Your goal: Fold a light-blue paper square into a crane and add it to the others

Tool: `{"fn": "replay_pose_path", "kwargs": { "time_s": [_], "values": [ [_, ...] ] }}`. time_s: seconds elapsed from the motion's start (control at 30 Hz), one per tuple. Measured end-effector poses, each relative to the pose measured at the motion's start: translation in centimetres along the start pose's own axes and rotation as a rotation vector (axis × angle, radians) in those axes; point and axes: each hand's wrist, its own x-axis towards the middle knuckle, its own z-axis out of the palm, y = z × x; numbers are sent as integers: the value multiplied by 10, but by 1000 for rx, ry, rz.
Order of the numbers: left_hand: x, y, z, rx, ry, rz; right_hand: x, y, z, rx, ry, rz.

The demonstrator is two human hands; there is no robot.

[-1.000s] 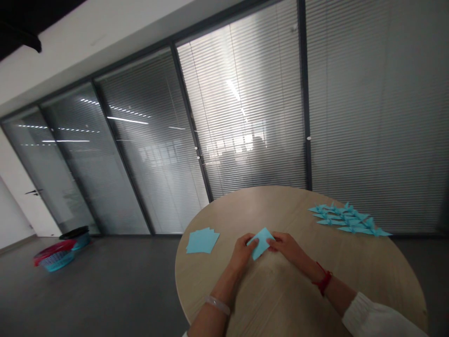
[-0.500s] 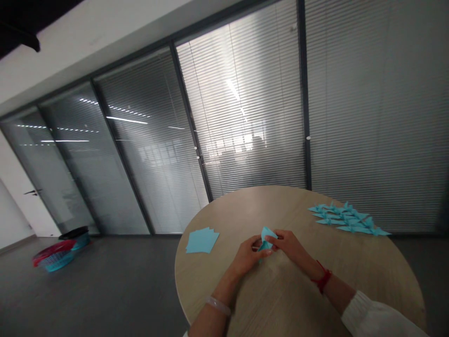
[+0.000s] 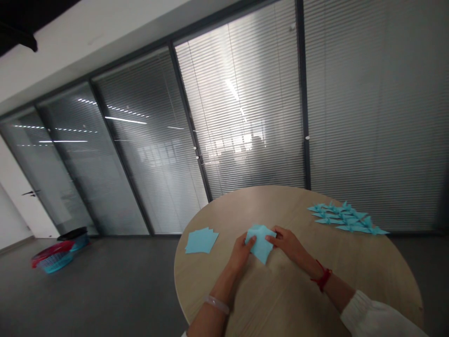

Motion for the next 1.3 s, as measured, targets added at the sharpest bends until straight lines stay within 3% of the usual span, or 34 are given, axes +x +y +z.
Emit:
{"fn": "replay_pose_path", "kwargs": {
  "time_s": [0.13,0.3,0.6,0.87,1.0,1.2,1.3],
  "values": [
    [2,0,-1,-91,54,-26,2,8,3,36,56,-26],
    [1,5,3,-252,38,-82,-2,4,6,242,-17,-57],
    [-4,17,4,-403,63,-158,-3,-6,-4,77,84,-138],
    [-3,18,2,-550,9,-241,-4,-14,-3,-5,104,-48],
    [-2,12,2,-387,66,-223,-6,-17,-3,-66,108,-64],
    [-3,11,1,-63,70,-4,-7,-15,4,21,62,-74],
    [-5,13,1,21,78,102,-9,-15,7,-77,26,-74]
  ]
}}
